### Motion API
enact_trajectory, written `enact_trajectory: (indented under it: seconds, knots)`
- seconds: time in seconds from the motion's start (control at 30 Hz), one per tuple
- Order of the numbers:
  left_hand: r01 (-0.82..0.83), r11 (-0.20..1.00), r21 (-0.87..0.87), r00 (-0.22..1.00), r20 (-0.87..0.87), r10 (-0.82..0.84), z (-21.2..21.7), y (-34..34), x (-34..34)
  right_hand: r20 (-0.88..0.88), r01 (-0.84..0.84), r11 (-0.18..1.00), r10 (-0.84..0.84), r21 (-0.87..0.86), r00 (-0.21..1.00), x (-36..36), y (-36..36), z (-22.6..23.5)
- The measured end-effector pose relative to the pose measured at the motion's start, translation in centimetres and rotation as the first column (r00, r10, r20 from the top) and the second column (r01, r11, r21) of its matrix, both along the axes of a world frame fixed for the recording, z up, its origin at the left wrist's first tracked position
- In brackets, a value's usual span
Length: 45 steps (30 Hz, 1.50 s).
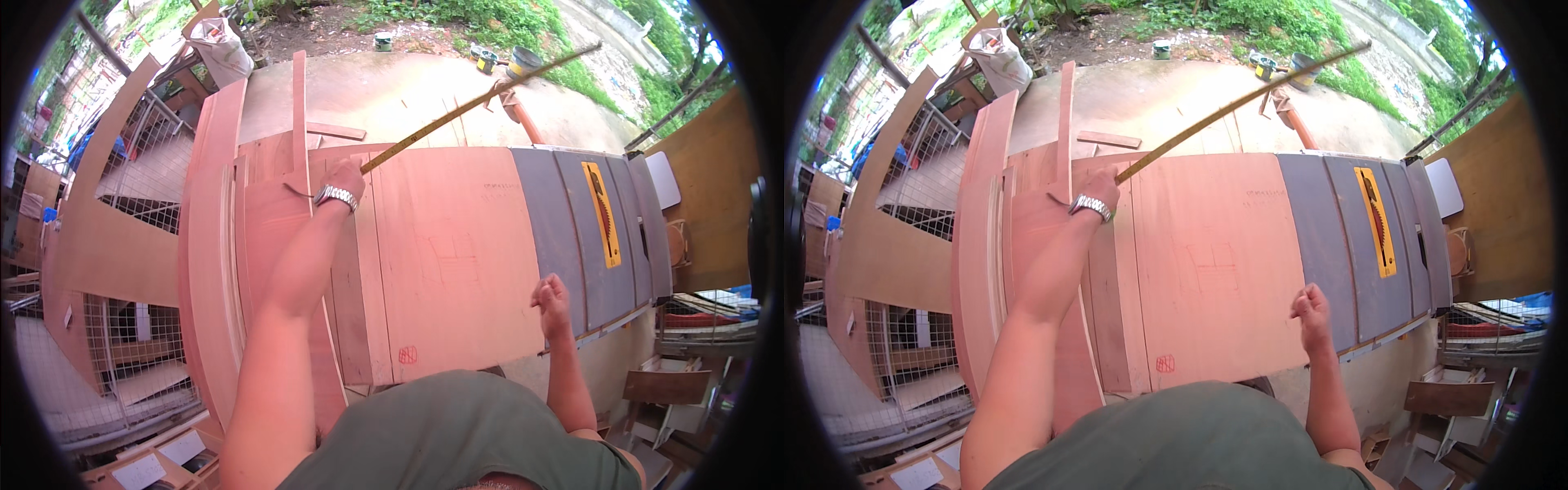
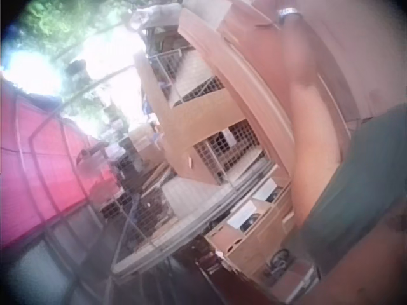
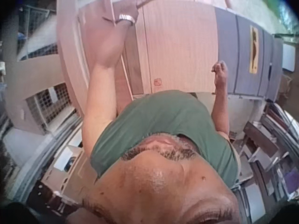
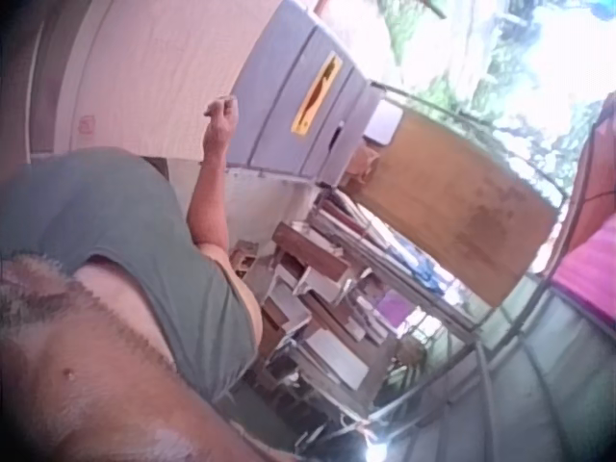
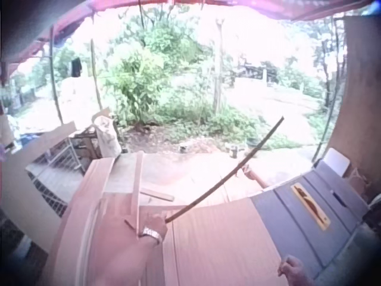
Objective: The person measures a large sheet of plywood with a tape measure, then positions a white wooden frame on top. They use a cordless drill to drive screws into the frame, securing it to the plywood. The person repeatedly measures and adjusts the frame before drilling.
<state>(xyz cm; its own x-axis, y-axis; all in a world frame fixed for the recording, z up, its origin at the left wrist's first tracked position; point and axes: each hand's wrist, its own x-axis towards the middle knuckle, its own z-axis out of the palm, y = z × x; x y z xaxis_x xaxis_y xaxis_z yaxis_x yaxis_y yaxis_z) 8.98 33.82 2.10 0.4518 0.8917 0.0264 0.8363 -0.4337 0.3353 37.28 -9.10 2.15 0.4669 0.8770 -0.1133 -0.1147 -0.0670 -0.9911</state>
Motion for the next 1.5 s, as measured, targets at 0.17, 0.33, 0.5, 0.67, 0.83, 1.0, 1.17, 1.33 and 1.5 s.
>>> enact_trajectory:
  seconds: [0.17,0.33,0.5,0.67,0.83,1.0,1.17,1.33,1.5]
  knots:
    - [0.045,0.967,-0.252,0.999,-0.016,-0.051,4.4,-16.1,-3.0,0.058,0.389,0.918,-0.394,0.077,0.917,5.7,-5.1,4.2]
    - [0.195,0.895,-0.401,0.98,0.044,-0.193,5.5,-35.1,-5.4,-0.137,0.631,0.761,-0.616,0.151,0.776,10.0,-10.1,12.6]
    - [0.213,0.823,-0.527,0.961,-0.038,-0.273,4.9,-48.0,-7.0,-0.177,0.708,0.702,-0.689,0.077,0.703,13.4,-16.0,17.0]
    - [0.32,0.732,-0.601,0.919,0.01,-0.394,4.1,-53.3,-8.2,0.128,0.826,0.556,-0.829,0.09,0.544,17.1,-22.2,17.7]
    - [0.409,0.666,-0.624,0.886,0.096,-0.454,3.6,-54.5,-8.9,0.08,0.854,0.477,-0.879,0.207,0.471,18.8,-29.1,18.8]
    - [0.458,0.634,-0.623,0.873,0.178,-0.455,3.0,-55.0,-9.6,0.052,0.887,0.429,-0.903,0.168,0.427,20.2,-35.4,20.0]
    - [0.454,0.594,-0.665,0.882,0.24,-0.405,2.0,-55.1,-11.6,0.147,0.868,0.472,-0.88,0.154,0.452,22.2,-41.7,20.2]
    - [0.425,0.535,-0.731,0.897,0.259,-0.358,0.6,-54.5,-15.0,0.087,0.898,0.393,-0.92,0.199,0.383,20.1,-42.4,21.8]
    - [0.357,0.514,-0.78,0.927,0.229,-0.296,0.7,-53.4,-19.2,-0.037,0.822,0.46,-0.866,0.335,0.499,12.9,-35.9,23.7]
